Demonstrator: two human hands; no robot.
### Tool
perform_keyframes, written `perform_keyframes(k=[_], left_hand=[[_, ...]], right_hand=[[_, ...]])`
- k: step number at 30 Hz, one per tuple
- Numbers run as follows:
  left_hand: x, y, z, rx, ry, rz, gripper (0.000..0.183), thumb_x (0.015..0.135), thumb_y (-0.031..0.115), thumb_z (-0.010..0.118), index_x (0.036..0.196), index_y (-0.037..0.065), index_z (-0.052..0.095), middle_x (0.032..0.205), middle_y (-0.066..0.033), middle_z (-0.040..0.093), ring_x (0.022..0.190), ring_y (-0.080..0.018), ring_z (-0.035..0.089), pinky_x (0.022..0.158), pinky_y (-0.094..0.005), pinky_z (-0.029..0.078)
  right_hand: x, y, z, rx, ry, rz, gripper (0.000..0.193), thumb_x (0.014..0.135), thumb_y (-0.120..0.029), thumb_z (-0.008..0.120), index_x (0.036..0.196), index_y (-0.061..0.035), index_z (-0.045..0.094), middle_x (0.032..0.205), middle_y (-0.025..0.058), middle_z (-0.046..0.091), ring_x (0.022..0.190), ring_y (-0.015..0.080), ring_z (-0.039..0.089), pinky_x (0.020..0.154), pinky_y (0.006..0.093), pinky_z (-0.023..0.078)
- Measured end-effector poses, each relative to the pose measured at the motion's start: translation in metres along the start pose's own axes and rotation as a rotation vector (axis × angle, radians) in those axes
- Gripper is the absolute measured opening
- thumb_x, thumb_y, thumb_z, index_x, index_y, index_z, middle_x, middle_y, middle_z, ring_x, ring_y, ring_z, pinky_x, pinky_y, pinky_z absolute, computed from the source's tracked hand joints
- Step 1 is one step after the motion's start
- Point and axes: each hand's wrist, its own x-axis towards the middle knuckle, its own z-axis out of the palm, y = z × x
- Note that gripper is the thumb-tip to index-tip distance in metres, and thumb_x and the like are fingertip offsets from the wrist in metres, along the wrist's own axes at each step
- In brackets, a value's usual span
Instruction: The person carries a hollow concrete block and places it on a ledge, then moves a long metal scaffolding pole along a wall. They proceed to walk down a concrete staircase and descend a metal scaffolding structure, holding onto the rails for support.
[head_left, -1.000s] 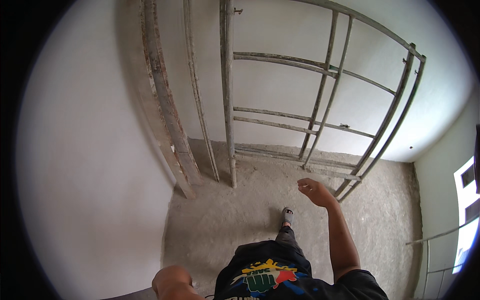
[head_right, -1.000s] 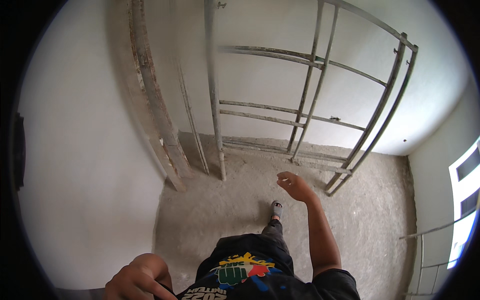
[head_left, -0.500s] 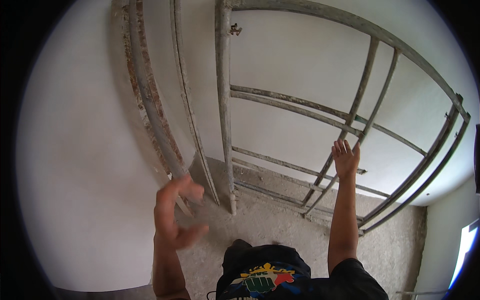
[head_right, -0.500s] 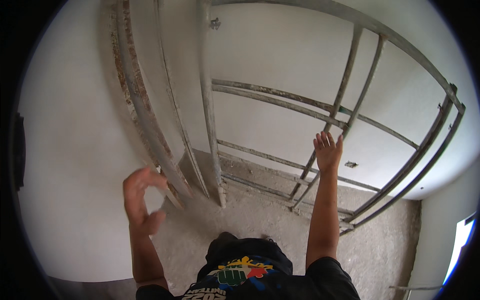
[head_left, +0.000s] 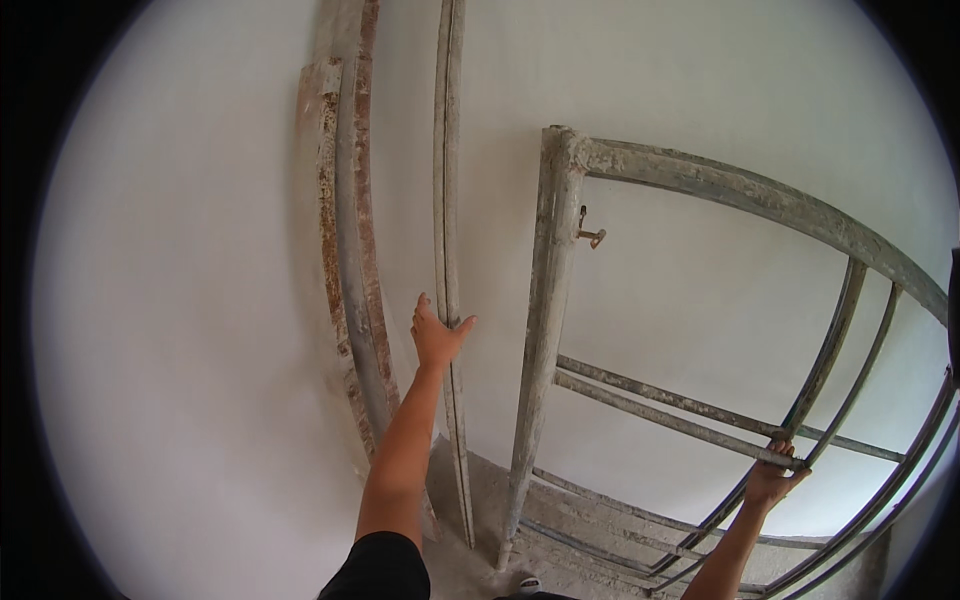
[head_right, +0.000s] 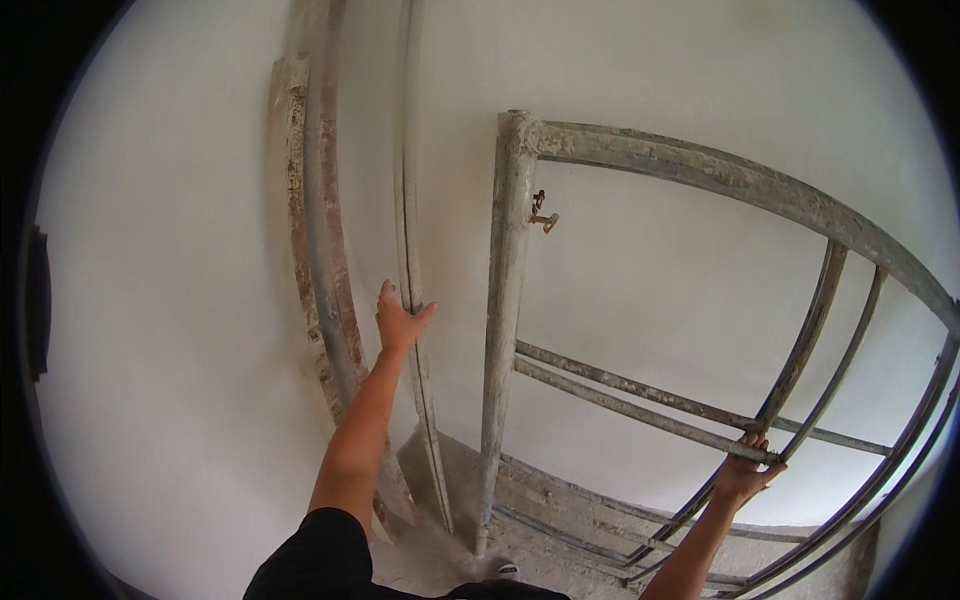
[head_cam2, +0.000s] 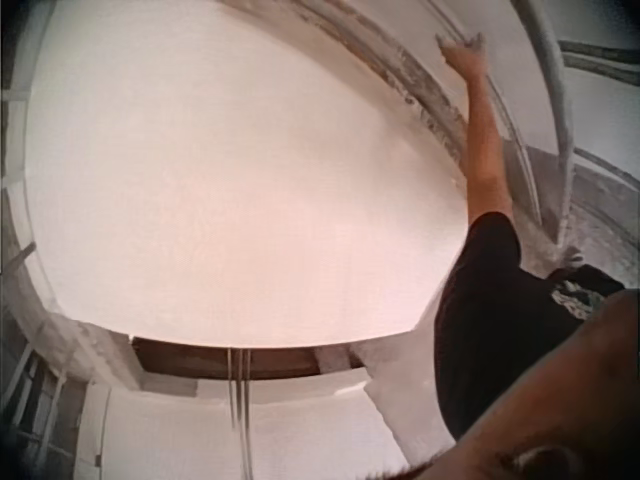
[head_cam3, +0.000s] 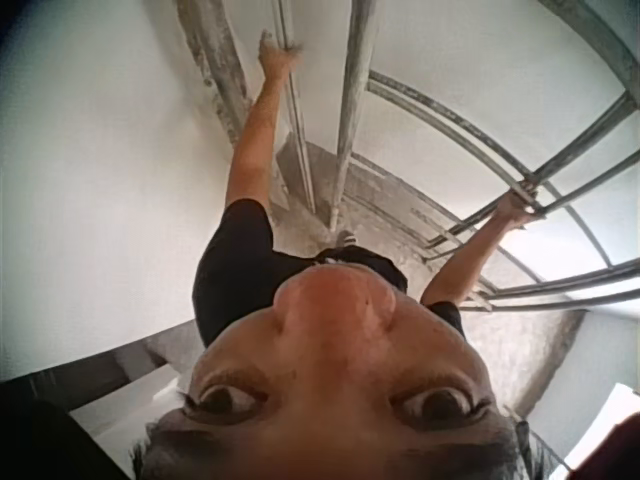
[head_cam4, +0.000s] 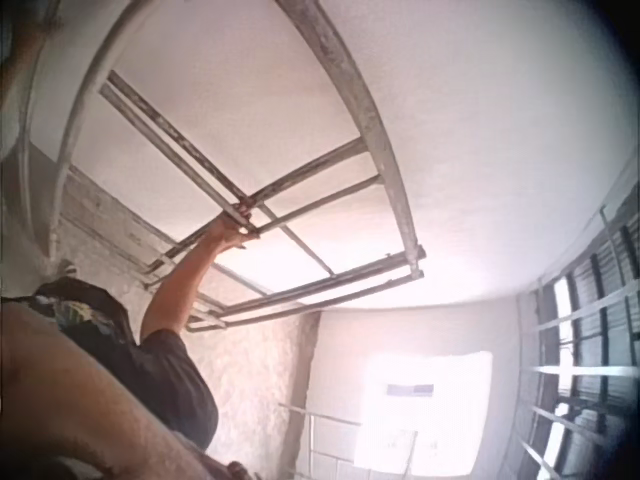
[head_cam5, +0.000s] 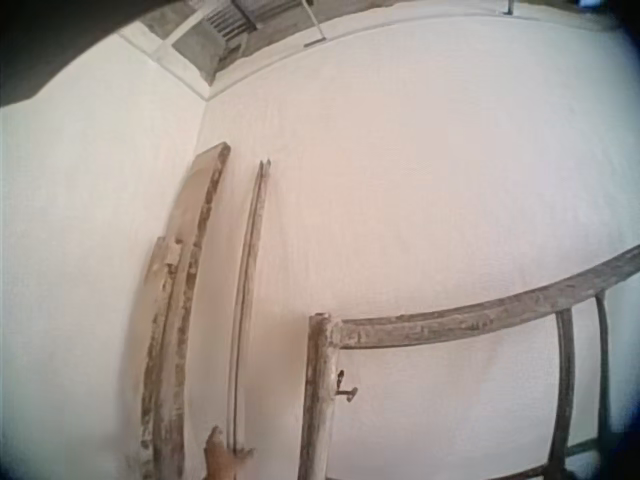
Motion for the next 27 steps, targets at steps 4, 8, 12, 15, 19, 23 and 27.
perform_keyframes(k=[4,8,12,15,19,23,27], left_hand=[[0.025,-0.005,0.030,-0.269,-0.085,-0.177,0.067,0.080,0.024,0.078,0.132,-0.006,0.048,0.115,-0.0228,0.063,0.104,-0.0300,0.063,0.091,-0.0375,0.050],[0.012,-0.010,0.010,-0.350,-0.018,-0.141,0.040,0.082,0.013,0.071,0.114,-0.007,0.060,0.092,-0.0188,0.071,0.080,-0.0261,0.070,0.074,-0.0340,0.055],[-0.043,0.010,-0.056,-0.282,0.140,-0.028,0.033,0.082,0.008,0.068,0.111,-0.006,0.062,0.087,-0.0184,0.071,0.080,-0.0248,0.070,0.073,-0.0344,0.054],[-0.112,0.036,-0.127,-0.191,0.266,-0.055,0.028,0.079,0.006,0.068,0.104,-0.005,0.062,0.084,-0.0172,0.069,0.078,-0.0242,0.069,0.071,-0.0358,0.053],[-0.233,0.033,-0.228,-0.140,0.489,-0.091,0.013,0.083,0.005,0.067,0.084,0.000,0.055,0.067,-0.0071,0.061,0.055,-0.0138,0.059,0.052,-0.0311,0.049],[-0.349,0.096,-0.337,-0.258,0.685,-0.221,0.016,0.082,0.002,0.066,0.077,0.004,0.051,0.062,-0.0030,0.056,0.050,-0.0109,0.056,0.045,-0.0274,0.046],[-0.447,0.146,-0.414,-0.139,0.934,-0.291,0.016,0.081,0.001,0.066,0.078,0.003,0.050,0.063,-0.0042,0.056,0.047,-0.0114,0.055,0.044,-0.0279,0.047]], right_hand=[[0.005,0.002,-0.001,-0.034,-0.044,-0.015,0.058,0.094,-0.061,0.054,0.097,-0.0033,0.055,0.093,0.0086,0.061,0.088,0.0248,0.060,0.087,0.0388,0.053],[0.000,0.001,-0.014,0.049,-0.080,0.003,0.063,0.091,-0.064,0.054,0.095,-0.0009,0.059,0.093,0.0106,0.061,0.087,0.0272,0.058,0.088,0.0410,0.050],[-0.020,-0.004,0.013,0.032,0.076,0.003,0.058,0.088,-0.060,0.060,0.090,-0.0027,0.058,0.081,0.0076,0.058,0.076,0.0220,0.057,0.077,0.0349,0.050],[-0.015,-0.015,0.010,0.189,-0.034,-0.051,0.087,0.078,-0.078,0.059,0.121,-0.0027,0.060,0.105,0.0150,0.064,0.087,0.0266,0.060,0.079,0.0448,0.055],[0.029,-0.010,-0.012,0.256,0.309,-0.147,0.050,0.089,-0.066,0.059,0.065,-0.0221,0.055,0.056,-0.0037,0.049,0.045,0.0141,0.046,0.050,0.0360,0.051],[0.017,-0.019,-0.002,0.225,0.081,0.041,0.053,0.094,-0.062,0.052,0.057,-0.0244,0.043,0.048,-0.0059,0.038,0.038,0.0110,0.034,0.041,0.0304,0.032],[-0.011,-0.028,0.022,0.255,0.070,0.132,0.051,0.096,-0.058,0.047,0.059,-0.0244,0.042,0.049,-0.0064,0.034,0.040,0.0107,0.032,0.046,0.0302,0.030]])
